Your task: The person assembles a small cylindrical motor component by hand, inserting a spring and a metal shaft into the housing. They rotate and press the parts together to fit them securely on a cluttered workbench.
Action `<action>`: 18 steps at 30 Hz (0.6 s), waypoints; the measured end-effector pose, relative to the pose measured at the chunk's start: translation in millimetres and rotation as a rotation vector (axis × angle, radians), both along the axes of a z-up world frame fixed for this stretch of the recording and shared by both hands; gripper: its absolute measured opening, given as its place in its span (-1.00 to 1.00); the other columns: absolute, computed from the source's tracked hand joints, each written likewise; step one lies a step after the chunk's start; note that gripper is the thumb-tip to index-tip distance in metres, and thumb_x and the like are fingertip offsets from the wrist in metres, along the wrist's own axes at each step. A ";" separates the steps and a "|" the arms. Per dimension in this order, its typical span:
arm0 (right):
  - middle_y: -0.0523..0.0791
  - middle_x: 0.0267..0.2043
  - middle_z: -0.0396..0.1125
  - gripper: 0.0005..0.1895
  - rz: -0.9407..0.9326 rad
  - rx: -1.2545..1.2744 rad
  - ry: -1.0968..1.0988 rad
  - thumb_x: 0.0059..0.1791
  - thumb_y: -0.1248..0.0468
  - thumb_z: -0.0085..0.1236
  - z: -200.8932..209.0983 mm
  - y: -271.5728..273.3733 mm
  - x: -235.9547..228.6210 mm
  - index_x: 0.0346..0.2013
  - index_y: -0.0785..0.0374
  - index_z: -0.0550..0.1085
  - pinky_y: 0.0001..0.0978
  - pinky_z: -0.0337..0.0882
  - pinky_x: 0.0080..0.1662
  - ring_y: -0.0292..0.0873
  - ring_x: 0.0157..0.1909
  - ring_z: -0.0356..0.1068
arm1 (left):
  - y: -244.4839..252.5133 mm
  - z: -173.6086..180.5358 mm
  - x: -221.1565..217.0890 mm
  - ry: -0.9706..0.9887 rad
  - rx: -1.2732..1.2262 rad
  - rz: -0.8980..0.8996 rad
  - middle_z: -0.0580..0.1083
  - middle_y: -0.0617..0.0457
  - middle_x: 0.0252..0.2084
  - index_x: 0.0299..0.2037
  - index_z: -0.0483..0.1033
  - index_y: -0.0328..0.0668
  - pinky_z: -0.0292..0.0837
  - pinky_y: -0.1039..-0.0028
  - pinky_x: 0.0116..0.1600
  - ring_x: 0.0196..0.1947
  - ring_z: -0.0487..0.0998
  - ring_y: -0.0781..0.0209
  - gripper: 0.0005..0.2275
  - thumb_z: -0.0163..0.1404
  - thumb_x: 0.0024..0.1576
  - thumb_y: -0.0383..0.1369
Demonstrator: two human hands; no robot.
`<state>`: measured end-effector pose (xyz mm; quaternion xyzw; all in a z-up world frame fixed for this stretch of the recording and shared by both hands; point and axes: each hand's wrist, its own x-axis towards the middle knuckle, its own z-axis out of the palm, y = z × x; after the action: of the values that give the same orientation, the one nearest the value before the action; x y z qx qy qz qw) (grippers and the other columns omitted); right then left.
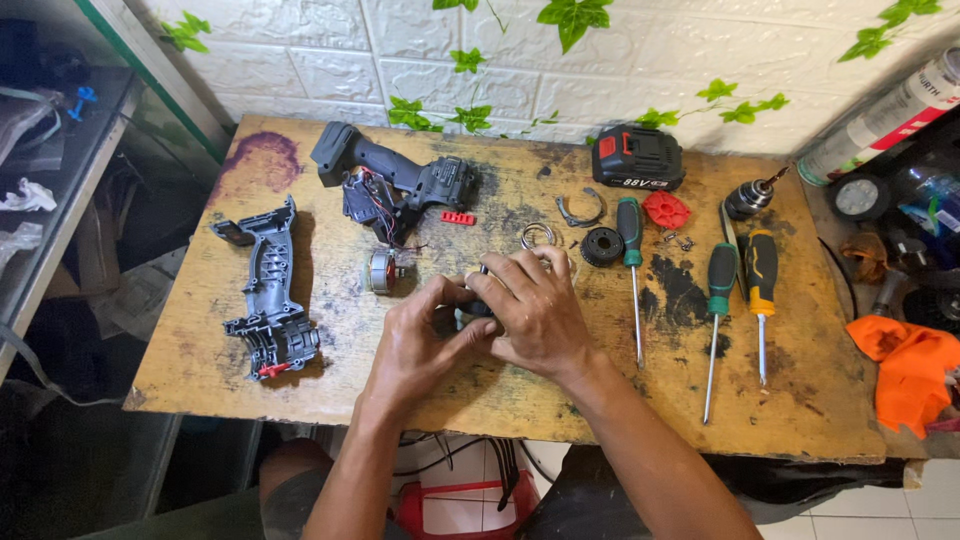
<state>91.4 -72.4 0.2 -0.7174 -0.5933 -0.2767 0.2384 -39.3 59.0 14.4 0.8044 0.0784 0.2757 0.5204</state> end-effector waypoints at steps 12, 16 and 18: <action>-0.08 -0.02 0.38 -0.47 0.023 -0.067 0.032 -0.28 0.13 0.23 4.3 -1.8 1.8 -0.01 0.09 0.50 -0.03 0.20 0.12 -0.06 -0.01 0.36 | 3.1 -10.5 2.7 -0.003 -0.077 0.006 0.65 -0.21 -0.22 -0.24 0.56 -0.22 0.58 0.15 -0.09 -0.14 0.70 -0.19 -0.72 0.37 -0.05 -0.32; -0.07 -0.01 0.38 -0.45 0.045 -0.097 0.038 -0.30 0.13 0.27 9.0 -2.2 1.5 -0.02 0.10 0.49 -0.04 0.20 0.11 -0.06 0.00 0.37 | 5.9 -18.6 4.8 -0.010 -0.074 -0.006 0.63 -0.27 -0.21 -0.25 0.54 -0.27 0.57 0.12 -0.08 -0.15 0.69 -0.26 -0.72 0.36 -0.03 -0.33; -0.08 0.00 0.38 -0.46 0.041 -0.089 0.027 -0.29 0.13 0.28 6.8 -2.3 2.1 -0.02 0.10 0.49 -0.05 0.20 0.11 -0.06 0.00 0.36 | 2.8 -12.7 2.1 -0.016 -0.090 0.004 0.64 -0.25 -0.22 -0.25 0.55 -0.27 0.58 0.16 -0.08 -0.15 0.70 -0.22 -0.71 0.37 -0.05 -0.33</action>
<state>93.4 -74.7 7.0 -0.7186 -0.6164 -0.2354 0.2195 -37.3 61.8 1.8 0.7777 0.0879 0.2794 0.5563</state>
